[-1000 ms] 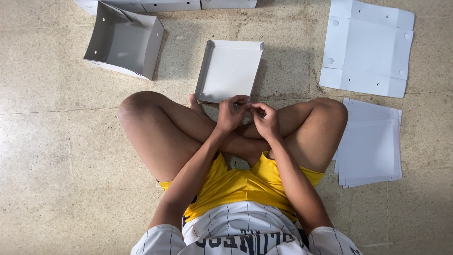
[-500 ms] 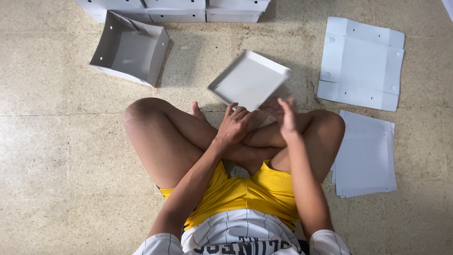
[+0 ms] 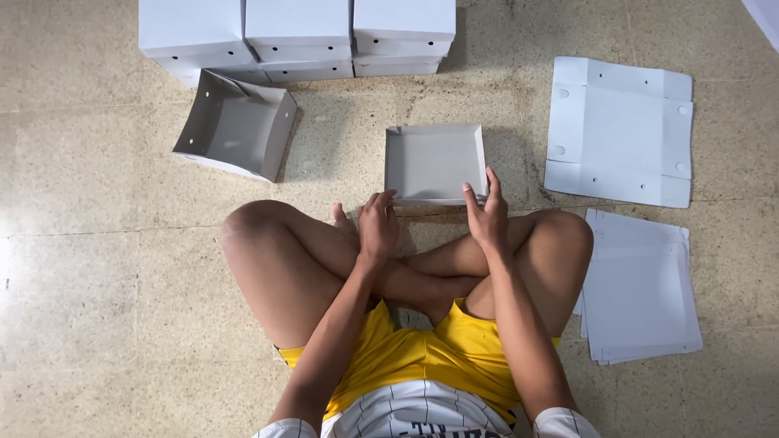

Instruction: Manually folding and assembling cardboard boxes from flat pre-scored templates while sitting on the floor.

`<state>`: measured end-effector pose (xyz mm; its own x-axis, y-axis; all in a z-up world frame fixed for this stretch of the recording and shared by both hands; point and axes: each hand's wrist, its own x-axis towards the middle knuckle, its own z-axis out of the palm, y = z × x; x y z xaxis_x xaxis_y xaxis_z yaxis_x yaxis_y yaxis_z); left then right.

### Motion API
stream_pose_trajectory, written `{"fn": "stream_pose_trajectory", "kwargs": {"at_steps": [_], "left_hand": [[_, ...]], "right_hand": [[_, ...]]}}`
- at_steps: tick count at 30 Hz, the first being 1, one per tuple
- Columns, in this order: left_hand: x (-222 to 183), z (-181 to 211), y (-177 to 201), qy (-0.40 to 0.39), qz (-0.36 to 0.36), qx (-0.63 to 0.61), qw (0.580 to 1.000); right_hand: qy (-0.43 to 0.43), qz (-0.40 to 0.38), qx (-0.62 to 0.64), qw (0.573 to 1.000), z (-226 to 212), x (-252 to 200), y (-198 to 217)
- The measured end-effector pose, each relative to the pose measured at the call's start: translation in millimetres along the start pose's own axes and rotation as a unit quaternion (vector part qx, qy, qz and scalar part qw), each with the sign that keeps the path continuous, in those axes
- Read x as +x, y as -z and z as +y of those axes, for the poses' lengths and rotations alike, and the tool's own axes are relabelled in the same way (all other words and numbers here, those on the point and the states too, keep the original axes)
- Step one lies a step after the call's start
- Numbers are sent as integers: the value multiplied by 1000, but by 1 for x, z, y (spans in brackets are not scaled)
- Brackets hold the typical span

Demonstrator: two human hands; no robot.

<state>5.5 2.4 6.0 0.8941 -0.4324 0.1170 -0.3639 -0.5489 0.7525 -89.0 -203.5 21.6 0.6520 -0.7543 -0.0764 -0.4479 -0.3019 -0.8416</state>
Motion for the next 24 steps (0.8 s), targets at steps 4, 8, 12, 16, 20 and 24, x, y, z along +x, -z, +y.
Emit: {"fn": "stream_pose_trajectory", "kwargs": {"at_steps": [4, 8, 12, 16, 20, 24], "left_hand": [[8, -16, -8, 16, -17, -27, 999], [34, -12, 19, 21, -129, -22, 991], [62, -19, 47, -17, -109, -38, 993], [55, -32, 36, 146, -146, -120, 971], [67, -86, -31, 156, -173, -89, 969], [63, -40, 3, 184, -172, -18, 968]], "right_hand": [[22, -35, 24, 999, 0, -2, 4], [24, -106, 189, 976, -4, -10, 9], [11, -135, 175, 975, 46, 7, -5], [-14, -117, 95, 988, 44, 11, -3], [12, -104, 50, 993, 44, 15, -11], [21, -118, 58, 991, 44, 15, -22]]}}
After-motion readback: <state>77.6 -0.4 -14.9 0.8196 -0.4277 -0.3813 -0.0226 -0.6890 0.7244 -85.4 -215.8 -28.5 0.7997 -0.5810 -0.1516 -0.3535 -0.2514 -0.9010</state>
